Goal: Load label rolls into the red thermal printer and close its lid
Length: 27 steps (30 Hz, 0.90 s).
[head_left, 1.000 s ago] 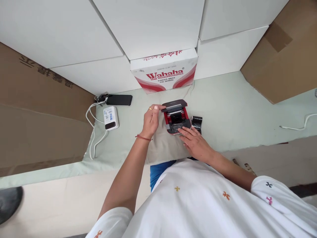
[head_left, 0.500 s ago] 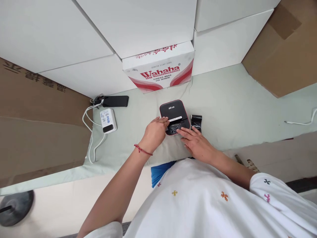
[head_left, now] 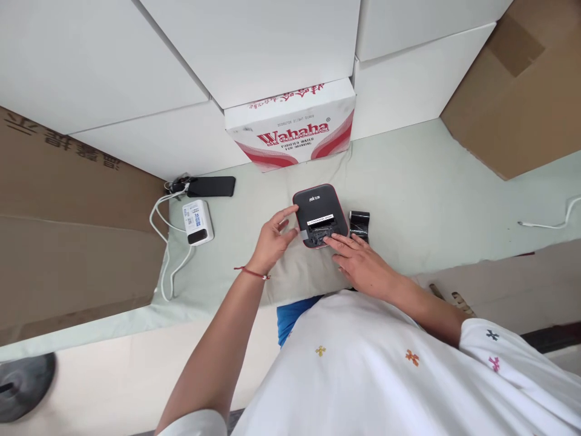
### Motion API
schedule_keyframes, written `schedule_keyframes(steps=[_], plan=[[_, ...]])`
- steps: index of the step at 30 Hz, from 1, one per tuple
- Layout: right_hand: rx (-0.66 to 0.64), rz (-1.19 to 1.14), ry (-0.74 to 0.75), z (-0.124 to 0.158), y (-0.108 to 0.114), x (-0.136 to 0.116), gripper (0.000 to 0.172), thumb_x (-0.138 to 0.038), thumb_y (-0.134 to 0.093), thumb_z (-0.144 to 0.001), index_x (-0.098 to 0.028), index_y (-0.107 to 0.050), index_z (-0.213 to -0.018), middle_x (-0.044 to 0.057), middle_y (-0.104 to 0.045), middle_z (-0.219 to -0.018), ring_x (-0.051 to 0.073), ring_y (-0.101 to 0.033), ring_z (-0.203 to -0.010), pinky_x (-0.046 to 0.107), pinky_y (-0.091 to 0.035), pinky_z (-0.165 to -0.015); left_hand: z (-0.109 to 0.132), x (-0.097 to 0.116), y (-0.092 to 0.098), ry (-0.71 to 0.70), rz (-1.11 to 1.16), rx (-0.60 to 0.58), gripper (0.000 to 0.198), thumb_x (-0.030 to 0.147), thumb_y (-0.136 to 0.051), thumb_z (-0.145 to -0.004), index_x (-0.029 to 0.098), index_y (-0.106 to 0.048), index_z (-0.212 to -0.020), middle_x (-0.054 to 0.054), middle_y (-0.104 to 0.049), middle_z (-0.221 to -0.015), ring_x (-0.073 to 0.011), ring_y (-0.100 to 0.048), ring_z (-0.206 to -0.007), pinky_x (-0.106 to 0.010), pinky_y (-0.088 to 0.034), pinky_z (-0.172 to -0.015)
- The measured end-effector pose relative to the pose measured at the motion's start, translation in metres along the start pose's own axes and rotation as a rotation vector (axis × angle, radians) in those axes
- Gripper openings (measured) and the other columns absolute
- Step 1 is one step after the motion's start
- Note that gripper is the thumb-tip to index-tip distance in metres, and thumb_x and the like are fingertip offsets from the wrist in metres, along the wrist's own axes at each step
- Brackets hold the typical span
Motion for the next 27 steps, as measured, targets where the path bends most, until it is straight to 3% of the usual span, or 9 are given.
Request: schedule_keyframes(steps=[3,8,12,14,18,22,24,27], plan=[[-0.017,-0.012,0.000,0.000,-0.002,0.001,0.035,-0.007,-0.054,-0.110,-0.016,-0.084,-0.126,0.016,-0.048,-0.186,0.033,-0.043,-0.174,0.066,-0.044,-0.138,0.007,-0.029,-0.014,0.142,0.329,0.023,0.085,0.039,-0.090,-0.087,0.037,-0.057,-0.166,-0.013,-0.051,-0.184,-0.0361,-0.052,-0.170,-0.057,-0.056,-0.130],[-0.008,-0.040,0.021,0.000,-0.001,0.003,0.035,-0.007,-0.054,-0.110,-0.015,-0.085,-0.126,0.017,-0.050,-0.184,0.033,-0.044,-0.174,0.064,-0.045,-0.139,0.010,-0.059,-0.031,0.224,0.462,0.036,0.121,0.047,-0.096,-0.082,0.043,-0.027,-0.181,-0.020,-0.039,-0.189,-0.0376,-0.053,-0.170,-0.058,-0.056,-0.129],[0.006,-0.057,0.016,-0.001,-0.001,0.005,0.035,-0.007,-0.055,-0.109,-0.017,-0.085,-0.125,0.016,-0.052,-0.183,0.032,-0.046,-0.173,0.065,-0.046,-0.138,0.007,-0.059,-0.029,0.202,0.418,0.006,0.123,0.058,-0.097,-0.083,0.049,-0.024,-0.182,-0.012,-0.015,-0.199,-0.0402,-0.036,-0.180,-0.059,-0.051,-0.134],[0.020,-0.069,0.012,-0.001,-0.001,0.006,0.034,-0.007,-0.056,-0.109,-0.019,-0.085,-0.123,0.015,-0.054,-0.182,0.032,-0.047,-0.172,0.065,-0.045,-0.138,0.007,-0.056,-0.030,0.188,0.368,-0.047,0.121,0.065,-0.094,-0.085,0.050,-0.023,-0.182,-0.008,-0.011,-0.200,-0.0410,-0.028,-0.183,-0.061,-0.050,-0.134],[0.101,-0.194,0.040,-0.002,0.011,0.011,0.036,-0.012,-0.059,-0.109,-0.022,-0.083,-0.134,0.014,-0.063,-0.175,0.031,-0.056,-0.165,0.062,-0.048,-0.136,0.007,-0.054,-0.026,0.209,0.326,-0.080,0.117,0.065,-0.094,-0.086,0.051,-0.028,-0.181,-0.006,-0.015,-0.199,-0.0438,-0.023,-0.184,-0.069,-0.047,-0.134],[0.289,-0.328,-0.069,-0.007,0.048,0.035,0.037,-0.025,-0.051,-0.117,-0.021,-0.078,-0.141,0.015,-0.070,-0.166,0.025,-0.072,-0.146,0.045,-0.058,-0.124,0.006,-0.053,-0.025,0.229,0.364,-0.070,0.104,0.051,-0.097,-0.085,0.046,-0.042,-0.174,-0.010,-0.031,-0.195,-0.0445,-0.036,-0.179,-0.072,-0.042,-0.136],[0.269,-0.250,-0.198,-0.019,0.059,0.049,0.038,-0.024,-0.045,-0.119,-0.020,-0.078,-0.137,0.015,-0.077,-0.156,0.024,-0.077,-0.137,0.040,-0.060,-0.119,0.004,-0.051,-0.027,0.222,0.383,-0.067,0.095,0.045,-0.096,-0.085,0.044,-0.050,-0.168,-0.011,-0.038,-0.192,-0.0436,-0.047,-0.173,-0.073,-0.043,-0.135],[0.120,-0.106,-0.304,-0.051,0.063,0.059,0.041,-0.018,-0.042,-0.119,-0.019,-0.078,-0.140,0.013,-0.082,-0.144,0.024,-0.080,-0.128,0.037,-0.061,-0.111,0.001,-0.048,-0.029,0.199,0.405,-0.058,0.091,0.039,-0.093,-0.085,0.041,-0.053,-0.166,-0.012,-0.046,-0.188,-0.0413,-0.055,-0.167,-0.070,-0.049,-0.132]])
Point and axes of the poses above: each hand's wrist, its own z-axis away from the middle knuckle, its own y-axis out of the back of the hand, x = y × z, the point moved 9 cm from there along -z, towards the middle knuckle
